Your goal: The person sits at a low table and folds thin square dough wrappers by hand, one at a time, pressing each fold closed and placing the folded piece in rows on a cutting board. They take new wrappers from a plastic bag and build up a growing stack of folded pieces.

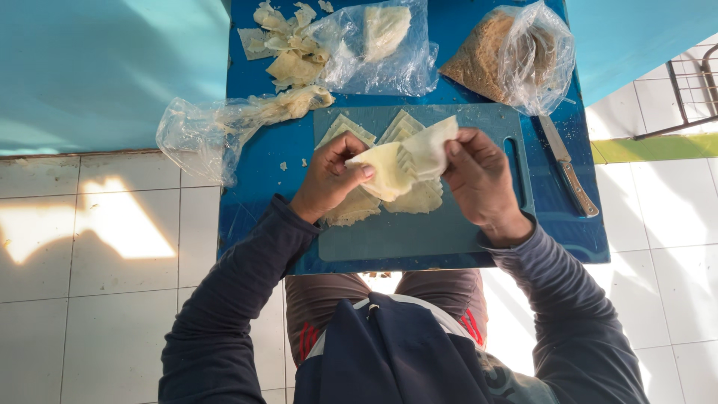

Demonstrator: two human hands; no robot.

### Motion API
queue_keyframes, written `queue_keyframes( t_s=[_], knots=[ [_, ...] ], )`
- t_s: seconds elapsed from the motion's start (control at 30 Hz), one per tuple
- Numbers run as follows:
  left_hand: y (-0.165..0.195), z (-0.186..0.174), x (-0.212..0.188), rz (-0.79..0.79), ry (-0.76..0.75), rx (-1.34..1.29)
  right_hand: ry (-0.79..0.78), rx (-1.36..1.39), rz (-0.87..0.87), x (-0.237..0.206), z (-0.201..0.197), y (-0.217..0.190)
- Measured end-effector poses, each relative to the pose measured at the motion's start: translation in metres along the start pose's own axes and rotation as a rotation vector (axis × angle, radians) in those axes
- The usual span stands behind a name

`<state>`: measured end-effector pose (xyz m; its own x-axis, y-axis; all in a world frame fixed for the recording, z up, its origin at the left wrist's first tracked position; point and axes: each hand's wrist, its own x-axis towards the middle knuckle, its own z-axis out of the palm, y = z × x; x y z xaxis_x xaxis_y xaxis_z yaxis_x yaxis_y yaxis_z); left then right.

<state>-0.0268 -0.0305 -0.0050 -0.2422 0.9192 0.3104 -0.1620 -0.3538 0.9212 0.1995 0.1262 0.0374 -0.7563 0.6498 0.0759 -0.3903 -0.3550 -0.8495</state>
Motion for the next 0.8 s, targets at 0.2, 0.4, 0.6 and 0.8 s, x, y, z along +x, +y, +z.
queue_keyframes(
  t_s=[0.2,0.4,0.6,0.8],
  knots=[
    [0.004,-0.008,0.001,0.001,0.106,-0.026,0.135,-0.271,-0.103,-0.008,-0.016,-0.021],
    [0.006,-0.010,0.003,0.012,0.164,-0.036,-0.136,-1.619,-0.676,-0.025,0.013,-0.013],
    [0.006,-0.011,0.003,0.029,0.174,-0.042,-0.367,-1.892,-0.806,-0.054,0.049,-0.005],
    [0.008,-0.007,0.003,0.045,0.131,0.017,-0.388,-1.892,-0.777,-0.068,0.059,-0.002]
  ],
)
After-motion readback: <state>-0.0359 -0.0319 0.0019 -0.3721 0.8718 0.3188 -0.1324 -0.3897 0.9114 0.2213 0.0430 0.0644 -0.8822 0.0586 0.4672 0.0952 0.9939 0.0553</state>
